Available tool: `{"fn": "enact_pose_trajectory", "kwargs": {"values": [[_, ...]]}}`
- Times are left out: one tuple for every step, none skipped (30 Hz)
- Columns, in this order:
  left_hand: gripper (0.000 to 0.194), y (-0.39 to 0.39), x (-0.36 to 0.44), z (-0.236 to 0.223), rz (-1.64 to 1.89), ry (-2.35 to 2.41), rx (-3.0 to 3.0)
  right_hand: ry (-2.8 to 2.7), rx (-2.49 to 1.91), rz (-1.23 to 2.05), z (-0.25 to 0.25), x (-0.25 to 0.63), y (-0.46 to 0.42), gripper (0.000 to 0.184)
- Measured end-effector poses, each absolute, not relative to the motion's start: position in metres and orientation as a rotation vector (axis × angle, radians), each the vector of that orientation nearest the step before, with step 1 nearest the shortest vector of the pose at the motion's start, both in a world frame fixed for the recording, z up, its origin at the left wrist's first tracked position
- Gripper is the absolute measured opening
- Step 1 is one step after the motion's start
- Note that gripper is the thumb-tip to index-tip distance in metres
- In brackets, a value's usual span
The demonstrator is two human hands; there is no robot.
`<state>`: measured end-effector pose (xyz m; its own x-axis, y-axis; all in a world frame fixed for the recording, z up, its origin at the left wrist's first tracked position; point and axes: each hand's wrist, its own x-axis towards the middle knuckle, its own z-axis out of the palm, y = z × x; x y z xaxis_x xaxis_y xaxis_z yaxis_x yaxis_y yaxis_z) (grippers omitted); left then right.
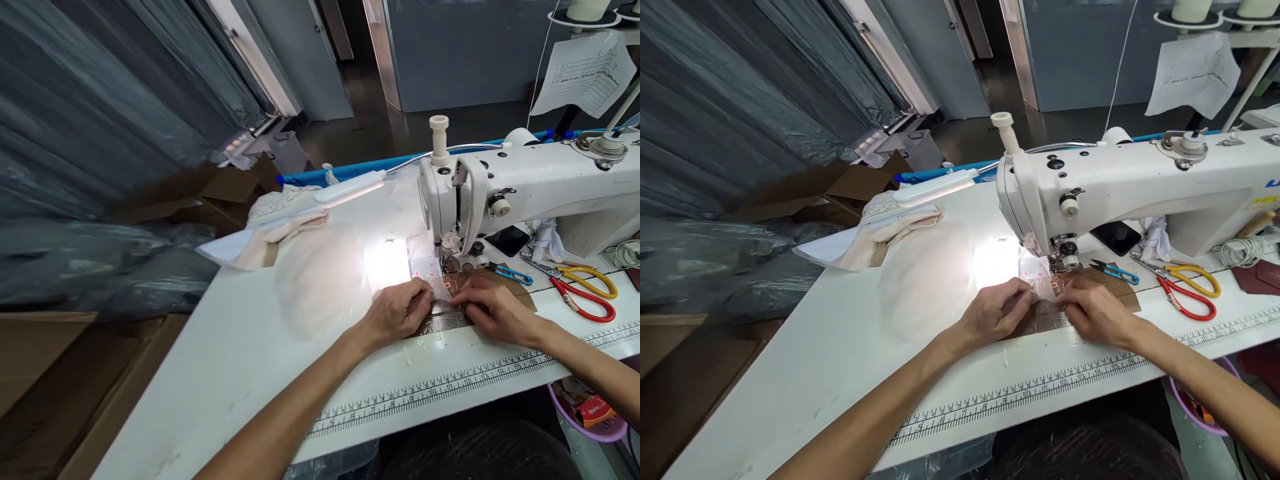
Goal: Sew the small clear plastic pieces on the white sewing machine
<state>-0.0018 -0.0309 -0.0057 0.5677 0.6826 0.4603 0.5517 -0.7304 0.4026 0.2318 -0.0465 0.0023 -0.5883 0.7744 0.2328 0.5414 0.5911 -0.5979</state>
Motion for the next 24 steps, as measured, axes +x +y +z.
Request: {"fn": "enact_pose_trajectory", "kwargs": {"values": [[0.021,-0.032,-0.001,-0.006,0.909,1.054,2.568,-2.396,-1.017,0.632,0.001,0.23,-0.052,0.036],[0.021,-0.032,-0.001,-0.006,0.92,1.06,2.568,-2.451,-1.009,0.58,0.0,0.228,-0.057,0.038],[0.021,-0.032,0.0,-0.006,0.92,1.053,2.587,-2.504,-1.003,0.528,-0.001,0.227,-0.061,0.04],[0.02,-0.033,0.001,-0.005,0.915,1.034,2.628,-2.549,-1.001,0.485,0.0,0.225,-0.063,0.042],[0.019,-0.033,0.001,-0.005,0.902,1.002,2.687,-2.579,-1.0,0.467,0.0,0.224,-0.064,0.042],[0.018,-0.033,0.002,-0.004,0.884,0.95,2.757,-2.598,-0.99,0.479,0.001,0.224,-0.064,0.043],[0.017,-0.032,0.002,-0.003,0.863,0.887,2.827,-2.604,-0.975,0.511,0.001,0.225,-0.063,0.042],[0.015,-0.032,0.002,-0.003,0.844,0.817,2.887,-2.598,-0.956,0.552,0.002,0.226,-0.062,0.041],[0.015,-0.032,0.002,-0.002,0.824,0.744,2.932,-2.583,-0.942,0.596,0.002,0.227,-0.061,0.041],[0.016,-0.032,0.001,-0.001,0.805,0.678,2.963,-2.561,-0.934,0.639,0.002,0.229,-0.059,0.04],[0.018,-0.032,0.001,-0.001,0.788,0.623,2.981,-2.536,-0.927,0.679,0.002,0.23,-0.058,0.039],[0.019,-0.032,0.0,-0.001,0.77,0.588,2.991,-2.512,-0.919,0.723,0.002,0.232,-0.056,0.038],[0.02,-0.032,-0.001,-0.001,0.754,0.571,2.998,-2.488,-0.913,0.768,0.003,0.234,-0.054,0.038],[0.02,-0.032,-0.001,-0.002,0.746,0.565,3.003,-2.461,-0.91,0.807,0.004,0.236,-0.05,0.037],[0.02,-0.031,-0.001,-0.002,0.748,0.567,3.009,-2.438,-0.91,0.834,0.006,0.238,-0.046,0.037],[0.019,-0.031,-0.001,-0.003,0.759,0.569,3.016,-2.409,-0.925,0.844,0.007,0.24,-0.041,0.038],[0.017,-0.031,-0.001,-0.003,0.774,0.57,3.027,-2.386,-0.961,0.827,0.009,0.242,-0.035,0.039],[0.015,-0.031,-0.001,-0.003,0.79,0.57,3.043,-2.391,-0.992,0.801,0.01,0.243,-0.029,0.04],[0.013,-0.031,-0.001,-0.004,0.81,0.57,3.062,-2.408,-1.016,0.767,0.01,0.244,-0.023,0.04],[0.011,-0.03,0.0,-0.004,0.825,0.572,3.084,-2.455,-1.004,0.762,0.01,0.244,-0.018,0.041],[0.01,-0.03,0.001,-0.004,0.838,0.575,3.109,-2.509,-0.993,0.731,0.009,0.244,-0.014,0.041],[0.009,-0.03,0.001,-0.003,0.853,0.579,3.135,-2.563,-0.979,0.687,0.008,0.243,-0.012,0.041],[0.008,-0.031,0.002,-0.003,0.869,0.58,3.161,-2.613,-0.965,0.631,0.007,0.241,-0.011,0.04],[0.007,-0.031,0.003,-0.003,0.885,0.577,3.185,-2.648,-0.961,0.566,0.005,0.24,-0.011,0.039]]}}
